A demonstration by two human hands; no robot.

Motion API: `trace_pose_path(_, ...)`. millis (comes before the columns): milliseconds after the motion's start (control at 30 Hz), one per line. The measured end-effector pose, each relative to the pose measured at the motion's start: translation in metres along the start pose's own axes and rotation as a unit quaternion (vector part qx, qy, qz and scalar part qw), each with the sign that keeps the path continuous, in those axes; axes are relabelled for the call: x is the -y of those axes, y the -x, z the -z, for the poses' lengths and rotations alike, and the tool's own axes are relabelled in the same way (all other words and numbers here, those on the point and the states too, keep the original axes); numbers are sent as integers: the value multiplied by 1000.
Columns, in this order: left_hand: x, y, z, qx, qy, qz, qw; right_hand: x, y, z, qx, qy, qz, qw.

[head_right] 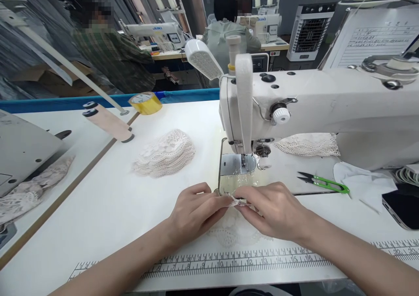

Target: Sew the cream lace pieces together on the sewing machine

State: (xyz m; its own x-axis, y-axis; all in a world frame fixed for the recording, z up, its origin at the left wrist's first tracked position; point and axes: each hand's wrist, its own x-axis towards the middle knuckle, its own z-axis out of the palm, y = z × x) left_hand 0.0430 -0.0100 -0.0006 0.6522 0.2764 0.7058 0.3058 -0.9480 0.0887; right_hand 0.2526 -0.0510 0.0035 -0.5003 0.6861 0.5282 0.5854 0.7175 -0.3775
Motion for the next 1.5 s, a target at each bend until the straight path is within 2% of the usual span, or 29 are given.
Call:
trace_pose_path(433,1,2,-1,-20,47,12,999,3,-1,0,-31,40,56,997)
trace_pose_path(833,0,0,-2,-13,28,12,999,3,1,-1,-29,41,41,998)
trace_pose_path(1167,0,0,-2,-22,24,1,999,2,2,-2,5,16,17,1000)
trace_pose_path(1500,0,0,-2,-20,14,2,1000,2,1,-1,3,35,36,999)
